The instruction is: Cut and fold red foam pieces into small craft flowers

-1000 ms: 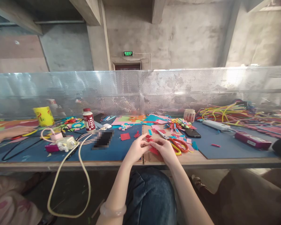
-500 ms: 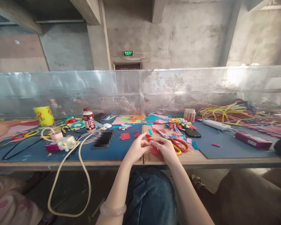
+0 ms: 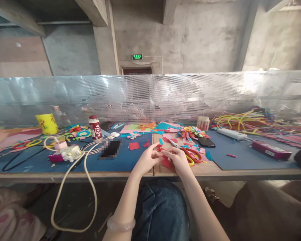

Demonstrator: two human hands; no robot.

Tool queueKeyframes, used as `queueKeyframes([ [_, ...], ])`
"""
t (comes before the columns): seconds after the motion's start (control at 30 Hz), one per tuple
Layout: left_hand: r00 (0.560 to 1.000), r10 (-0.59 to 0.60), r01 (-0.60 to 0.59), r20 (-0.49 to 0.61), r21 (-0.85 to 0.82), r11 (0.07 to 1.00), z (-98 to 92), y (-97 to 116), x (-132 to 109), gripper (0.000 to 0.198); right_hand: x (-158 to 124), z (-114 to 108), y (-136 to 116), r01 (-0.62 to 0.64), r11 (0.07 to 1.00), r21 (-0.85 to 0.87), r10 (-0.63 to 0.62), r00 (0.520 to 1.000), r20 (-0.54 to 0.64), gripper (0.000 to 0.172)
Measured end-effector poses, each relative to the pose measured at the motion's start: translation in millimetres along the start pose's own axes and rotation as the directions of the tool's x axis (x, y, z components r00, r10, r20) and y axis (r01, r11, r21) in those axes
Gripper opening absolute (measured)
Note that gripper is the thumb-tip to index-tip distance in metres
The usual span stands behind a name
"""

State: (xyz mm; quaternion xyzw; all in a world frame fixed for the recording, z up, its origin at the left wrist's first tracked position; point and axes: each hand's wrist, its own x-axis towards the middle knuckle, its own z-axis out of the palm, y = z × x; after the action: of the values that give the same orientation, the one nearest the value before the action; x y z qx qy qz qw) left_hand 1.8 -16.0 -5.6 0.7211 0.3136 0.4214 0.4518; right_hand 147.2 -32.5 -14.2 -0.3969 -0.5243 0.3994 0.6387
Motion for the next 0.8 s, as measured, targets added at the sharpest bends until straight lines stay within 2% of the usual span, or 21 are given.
queueKeyframes([
  [0.3, 1.0, 0.012, -0.012, -0.014, 0.039, 0.999, 1.3, 3.8, -1.2, 0.06, 0.6, -1.1, 4.0, 0.059, 0.994, -0.09, -0.056, 0.998, 0.036, 0.038],
  [0.37, 0.998, 0.014, -0.011, -0.058, 0.049, 0.999, 0.4, 1.5, 0.1, 0.053, 1.5, -1.4, 5.3, 0.066, 0.992, -0.107, -0.064, 0.998, 0.026, 0.039],
  [0.43, 0.989, 0.006, 0.002, -0.149, 0.051, 0.999, -1.3, -2.1, 2.2, 0.045, 2.3, -0.9, 5.9, 0.09, 0.989, -0.115, -0.088, 0.996, 0.015, 0.038],
  [0.57, 0.948, -0.033, 0.033, -0.317, -0.006, 0.999, -4.5, -10.0, 6.8, 0.037, 2.8, 1.6, 6.0, 0.128, 0.97, -0.208, -0.113, 0.99, 0.085, 0.036],
  [0.67, 0.939, -0.04, 0.026, -0.34, -0.047, 0.999, -4.9, -12.1, 8.1, 0.034, 2.6, 3.0, 6.1, 0.124, 0.946, -0.301, -0.097, 0.99, 0.104, 0.034],
  [0.8, 0.941, -0.039, 0.023, -0.337, -0.053, 0.998, -4.1, -8.8, 7.5, 0.034, 3.2, 2.2, 7.5, 0.127, 0.932, -0.34, -0.094, 0.989, 0.113, 0.03],
])
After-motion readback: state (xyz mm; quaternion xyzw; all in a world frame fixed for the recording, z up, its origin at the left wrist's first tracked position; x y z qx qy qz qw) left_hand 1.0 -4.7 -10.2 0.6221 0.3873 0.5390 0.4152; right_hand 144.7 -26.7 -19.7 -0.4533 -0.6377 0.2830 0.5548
